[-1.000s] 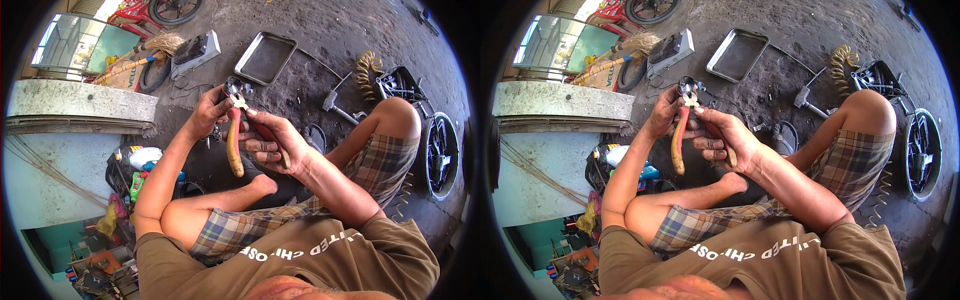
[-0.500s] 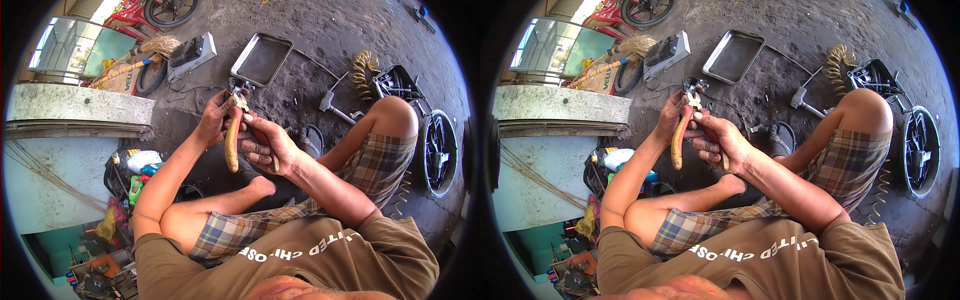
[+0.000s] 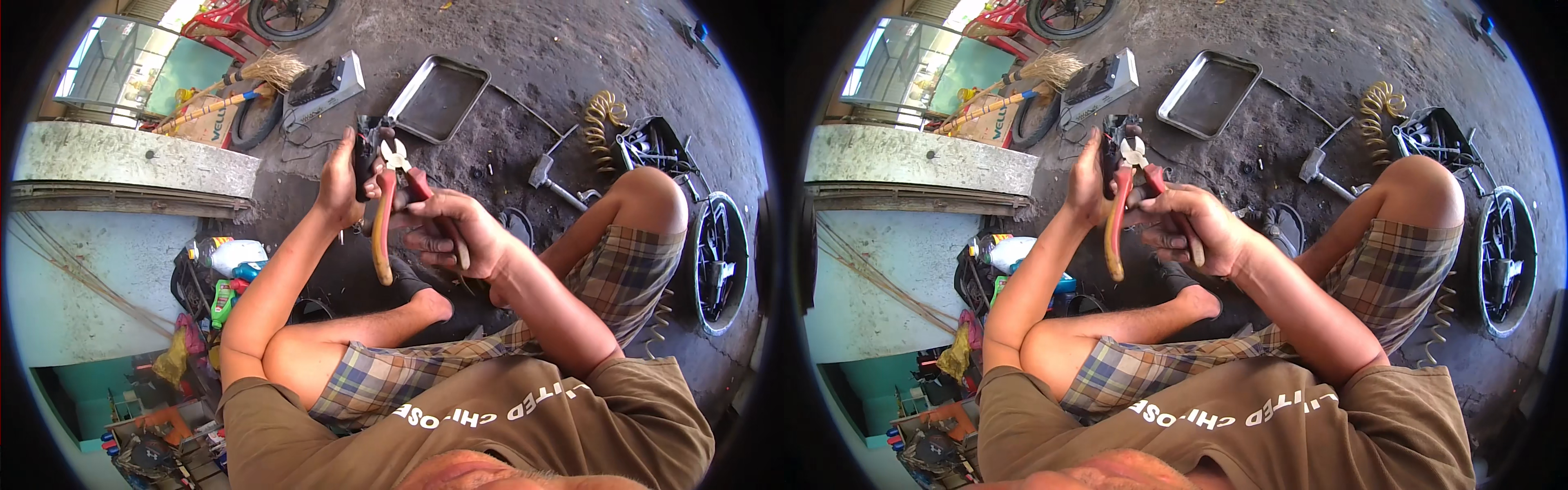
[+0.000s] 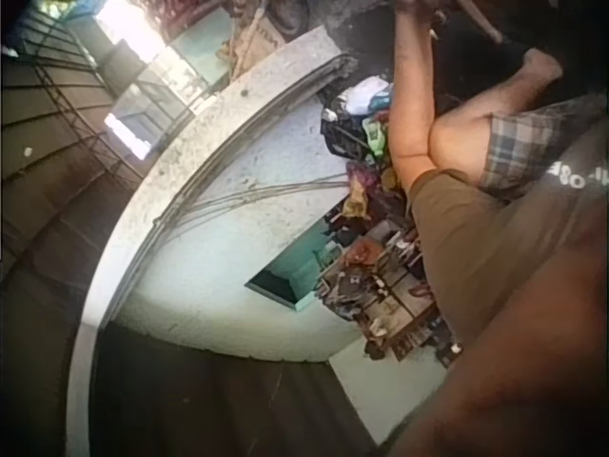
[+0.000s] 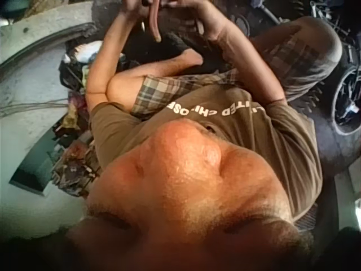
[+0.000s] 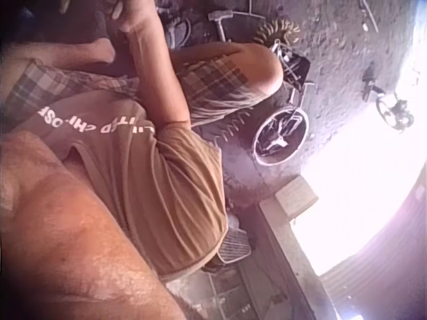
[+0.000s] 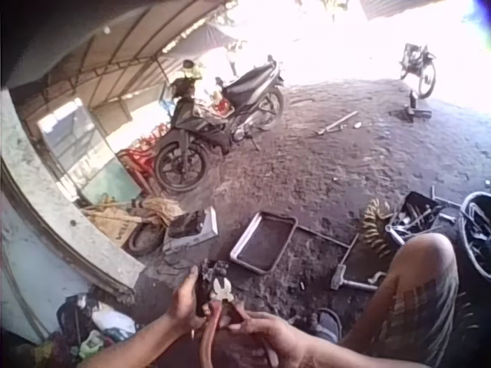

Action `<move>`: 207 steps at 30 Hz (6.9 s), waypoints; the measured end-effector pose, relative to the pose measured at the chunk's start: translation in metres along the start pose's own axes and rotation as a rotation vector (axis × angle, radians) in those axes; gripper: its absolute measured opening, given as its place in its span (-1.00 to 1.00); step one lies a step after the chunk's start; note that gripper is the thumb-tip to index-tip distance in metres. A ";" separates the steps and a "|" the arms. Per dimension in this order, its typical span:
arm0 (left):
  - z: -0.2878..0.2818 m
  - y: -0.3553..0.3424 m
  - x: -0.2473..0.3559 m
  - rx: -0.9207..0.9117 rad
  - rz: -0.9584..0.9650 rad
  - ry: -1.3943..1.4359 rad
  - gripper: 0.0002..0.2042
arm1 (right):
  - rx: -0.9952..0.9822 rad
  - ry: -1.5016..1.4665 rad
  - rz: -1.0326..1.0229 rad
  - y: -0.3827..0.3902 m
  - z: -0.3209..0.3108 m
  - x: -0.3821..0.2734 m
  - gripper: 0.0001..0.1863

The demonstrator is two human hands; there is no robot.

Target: The person sits on the floor and uses pliers to strip the insulation from wires attached to a small black electrical component. They repeatedly grip and pull the wires to remove the outer casing, exposing the inner conductors.

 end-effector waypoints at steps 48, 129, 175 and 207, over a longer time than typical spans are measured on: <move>0.033 0.031 0.021 0.221 0.677 -0.498 -0.55 | 0.904 1.592 -0.493 0.016 0.002 -0.023 -0.67; 0.047 0.042 -0.001 -0.194 -0.270 -1.033 -0.62 | 0.625 0.900 -0.300 -0.001 -0.077 -0.052 -0.51; 0.026 0.054 0.032 -0.214 -0.359 -0.801 -0.38 | 0.540 1.341 -0.470 0.016 -0.028 -0.081 -0.60; 0.030 0.048 0.024 -0.062 -0.261 -0.983 -0.48 | 0.745 1.330 -0.294 0.011 -0.057 -0.069 -0.71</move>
Point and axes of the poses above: each hand's wrist, its own y-axis away from the middle knuckle, its own z-axis out of the palm, x = y × z, the point moved 9 cm from there along -y, towards the middle knuckle, and after that the axes turned 15 degrees about y, right-handed, at the moved point
